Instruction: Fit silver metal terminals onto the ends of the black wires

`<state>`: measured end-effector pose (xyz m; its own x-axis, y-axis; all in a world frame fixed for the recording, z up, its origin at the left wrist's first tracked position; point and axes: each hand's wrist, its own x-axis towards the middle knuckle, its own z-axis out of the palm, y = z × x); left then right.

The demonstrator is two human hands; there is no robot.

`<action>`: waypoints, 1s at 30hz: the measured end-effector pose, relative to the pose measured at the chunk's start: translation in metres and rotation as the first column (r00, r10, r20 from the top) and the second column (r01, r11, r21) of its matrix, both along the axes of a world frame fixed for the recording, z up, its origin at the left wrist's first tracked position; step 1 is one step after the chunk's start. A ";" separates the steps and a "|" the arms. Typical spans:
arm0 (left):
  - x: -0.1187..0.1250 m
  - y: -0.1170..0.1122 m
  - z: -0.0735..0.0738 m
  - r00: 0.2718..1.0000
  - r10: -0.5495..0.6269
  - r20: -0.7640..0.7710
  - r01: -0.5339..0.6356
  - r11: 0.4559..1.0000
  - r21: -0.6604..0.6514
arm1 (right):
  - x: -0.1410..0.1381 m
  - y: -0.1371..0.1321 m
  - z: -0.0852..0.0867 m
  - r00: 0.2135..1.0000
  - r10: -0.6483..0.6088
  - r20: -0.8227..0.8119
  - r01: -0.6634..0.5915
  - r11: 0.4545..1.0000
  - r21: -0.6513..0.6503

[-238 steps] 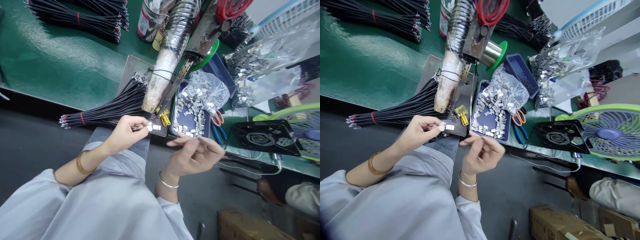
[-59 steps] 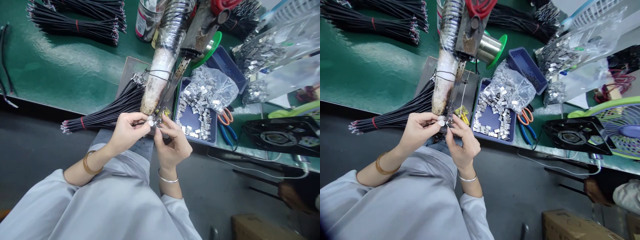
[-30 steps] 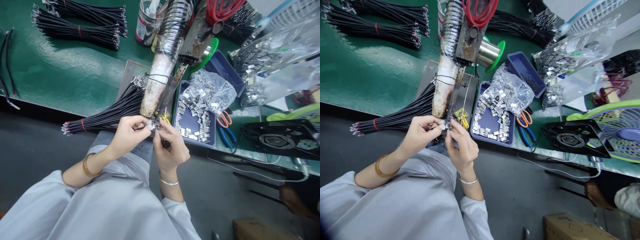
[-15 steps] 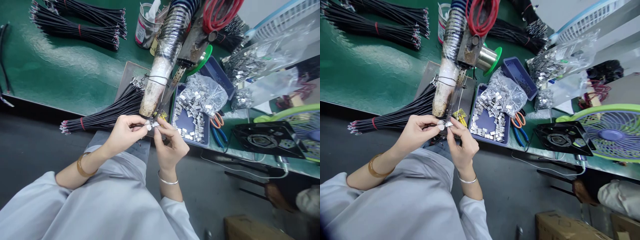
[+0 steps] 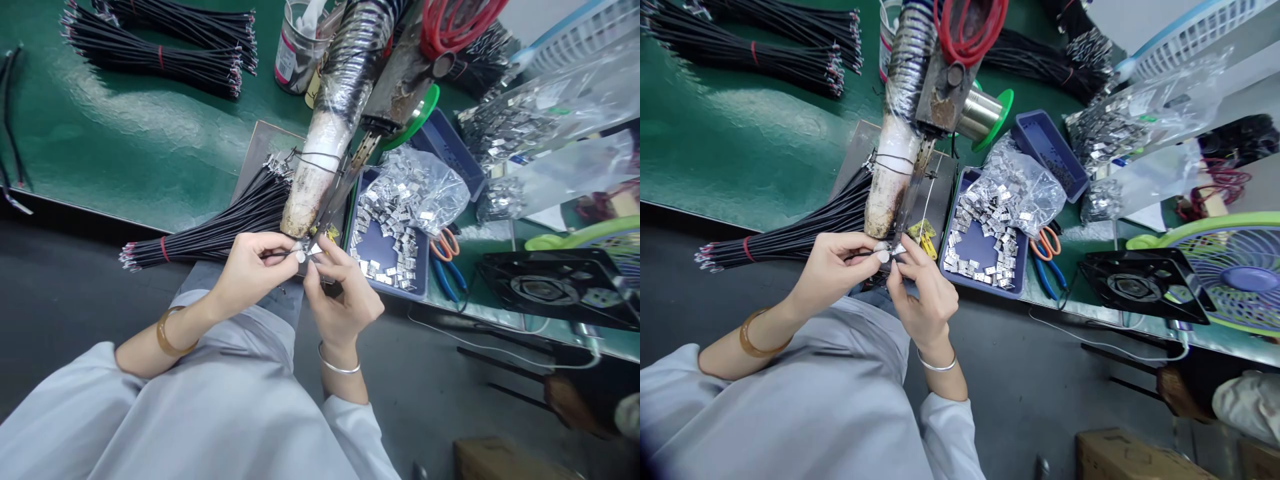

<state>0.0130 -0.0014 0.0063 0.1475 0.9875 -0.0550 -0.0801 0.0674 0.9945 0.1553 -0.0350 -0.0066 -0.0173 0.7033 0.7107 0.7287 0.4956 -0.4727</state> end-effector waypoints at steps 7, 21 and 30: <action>-0.002 -0.005 -0.004 0.990 -0.064 -0.129 0.082 0.987 0.136 | 0.008 -0.004 -0.004 0.999 -0.052 0.001 0.052 0.999 -0.010; -0.015 -0.009 -0.005 0.978 -0.201 -0.062 0.206 0.974 0.090 | 0.014 -0.005 0.001 0.992 0.080 0.093 -0.076 0.996 -0.053; -0.013 -0.009 -0.006 0.979 -0.195 -0.056 0.200 0.975 0.100 | 0.008 -0.016 0.009 0.992 0.066 0.108 -0.043 0.978 -0.204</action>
<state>-0.0001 -0.0101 0.0003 0.3400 0.9397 0.0353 -0.0299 -0.0267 0.9992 0.1636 -0.0509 0.0025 -0.1321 0.8270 0.5464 0.7581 0.4395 -0.4818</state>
